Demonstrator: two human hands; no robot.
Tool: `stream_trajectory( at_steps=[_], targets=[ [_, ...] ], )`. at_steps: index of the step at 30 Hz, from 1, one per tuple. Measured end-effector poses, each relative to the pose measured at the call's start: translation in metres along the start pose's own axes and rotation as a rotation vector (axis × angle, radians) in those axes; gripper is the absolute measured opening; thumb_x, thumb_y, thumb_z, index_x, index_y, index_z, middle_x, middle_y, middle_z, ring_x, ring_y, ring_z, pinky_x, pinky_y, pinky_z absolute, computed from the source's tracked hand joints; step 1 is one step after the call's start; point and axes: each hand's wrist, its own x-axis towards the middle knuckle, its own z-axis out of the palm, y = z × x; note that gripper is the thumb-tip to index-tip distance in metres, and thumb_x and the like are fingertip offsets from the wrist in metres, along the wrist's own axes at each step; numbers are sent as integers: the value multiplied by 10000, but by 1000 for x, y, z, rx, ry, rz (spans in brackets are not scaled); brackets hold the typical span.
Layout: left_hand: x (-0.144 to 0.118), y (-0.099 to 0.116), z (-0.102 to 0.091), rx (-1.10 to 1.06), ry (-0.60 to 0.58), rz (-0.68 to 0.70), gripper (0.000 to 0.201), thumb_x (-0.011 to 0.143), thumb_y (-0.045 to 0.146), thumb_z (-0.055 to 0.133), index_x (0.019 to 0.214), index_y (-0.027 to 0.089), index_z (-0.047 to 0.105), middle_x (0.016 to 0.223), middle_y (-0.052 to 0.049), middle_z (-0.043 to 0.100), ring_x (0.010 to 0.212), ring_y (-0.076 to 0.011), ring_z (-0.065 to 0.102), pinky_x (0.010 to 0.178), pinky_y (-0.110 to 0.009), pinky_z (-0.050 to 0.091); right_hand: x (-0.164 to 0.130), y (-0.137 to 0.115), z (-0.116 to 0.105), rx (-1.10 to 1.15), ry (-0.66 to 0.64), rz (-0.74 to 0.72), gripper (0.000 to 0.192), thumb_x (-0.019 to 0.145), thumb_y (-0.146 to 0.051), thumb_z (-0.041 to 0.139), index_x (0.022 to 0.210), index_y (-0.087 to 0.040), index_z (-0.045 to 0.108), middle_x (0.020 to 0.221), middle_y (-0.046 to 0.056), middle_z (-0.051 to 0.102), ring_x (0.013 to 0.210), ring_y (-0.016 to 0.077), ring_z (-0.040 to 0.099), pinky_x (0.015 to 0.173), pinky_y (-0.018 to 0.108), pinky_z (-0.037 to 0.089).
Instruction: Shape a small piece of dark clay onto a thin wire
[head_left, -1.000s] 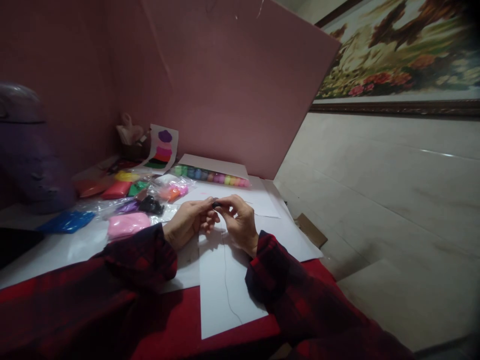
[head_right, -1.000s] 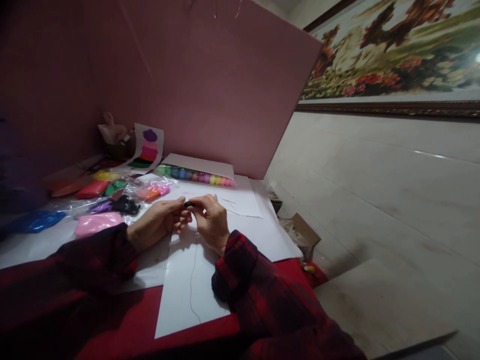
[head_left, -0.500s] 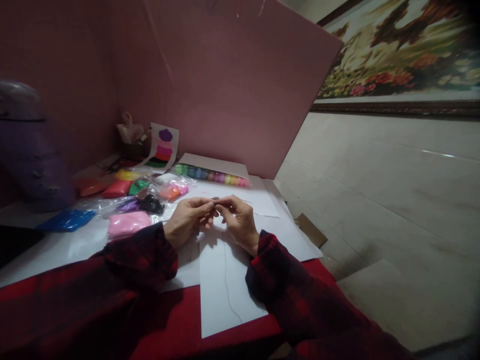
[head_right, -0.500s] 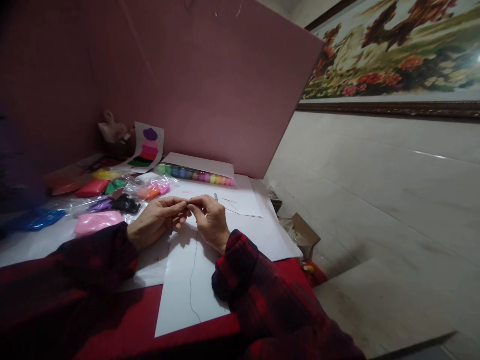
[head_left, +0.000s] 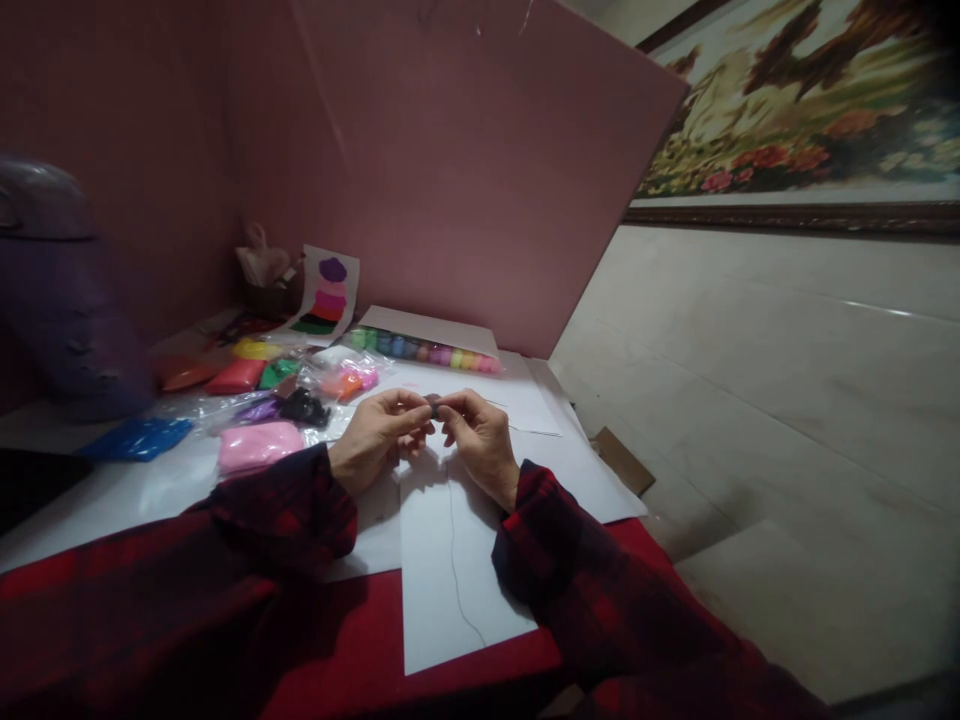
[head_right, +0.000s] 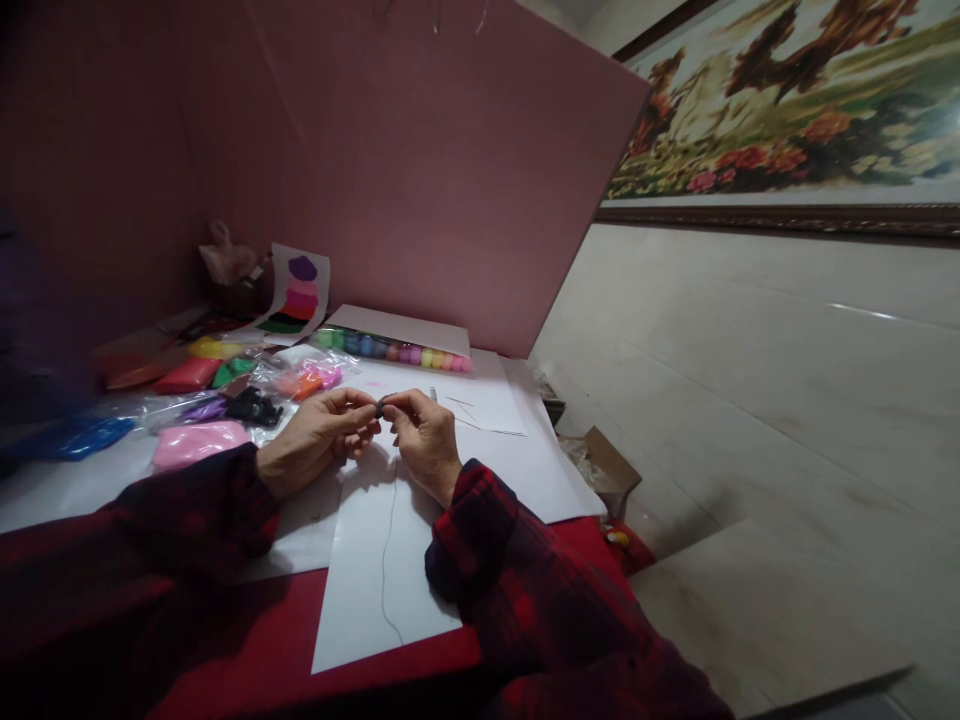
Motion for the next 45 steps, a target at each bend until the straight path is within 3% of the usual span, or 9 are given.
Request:
stream_trajectory(
  at_steps=[4,9,18,23,32,36,41,45],
  targets=[
    [1,-3,-1,70,-33,36,468,558,434,944,807,106,721,633,-26,676,464,-83,556,433,-192,436,-1,0,-2,-74,-60,-66,227,960,-354,564,952,-191,722,764,17,677,610,123,606,604,277,517],
    [-1,-1,1,169,4,108,460,587,501,907,731,105,723,516,-1,610,412,-88,521,403,-199,385,0,3,-1,-107,-83,-110,172,865,-338,709,974,-208,740,908,45,737,742,159,657,679,304,548],
    [-4,2,5,94,-20,39,541,568,594,893,651,105,679,530,-23,622,425,-96,548,406,-206,436,-1,0,0,-47,-43,-39,132,863,-320,699,887,-190,705,766,15,719,660,143,658,642,285,541],
    [-2,-1,1,42,-36,36,484,530,486,947,712,102,714,618,-43,690,446,-94,575,412,-198,452,1,3,0,-30,-42,-57,145,877,-333,688,877,-189,701,759,11,699,600,120,614,594,271,520],
    [-2,0,2,10,32,59,531,504,516,946,748,93,740,653,-67,714,469,-110,597,420,-214,474,1,2,2,-2,12,67,161,858,-351,670,871,-191,682,742,3,697,565,116,584,542,259,500],
    [0,-1,0,34,18,64,466,513,430,958,755,98,739,667,-60,717,472,-101,581,423,-210,460,1,1,1,14,-2,81,144,862,-333,663,867,-191,685,723,-5,678,552,112,572,531,255,495],
    [1,-2,1,165,9,96,418,567,387,920,827,100,761,666,-55,715,469,-102,566,414,-211,425,1,0,0,-50,-48,-6,230,959,-368,545,920,-196,693,700,-7,637,559,111,568,555,258,483],
    [-2,2,5,255,28,135,336,608,376,869,771,103,759,637,-39,692,440,-92,531,405,-219,406,-1,0,0,-63,-75,-43,217,974,-346,522,1035,-195,666,706,-4,651,586,121,598,584,265,503]
  ],
)
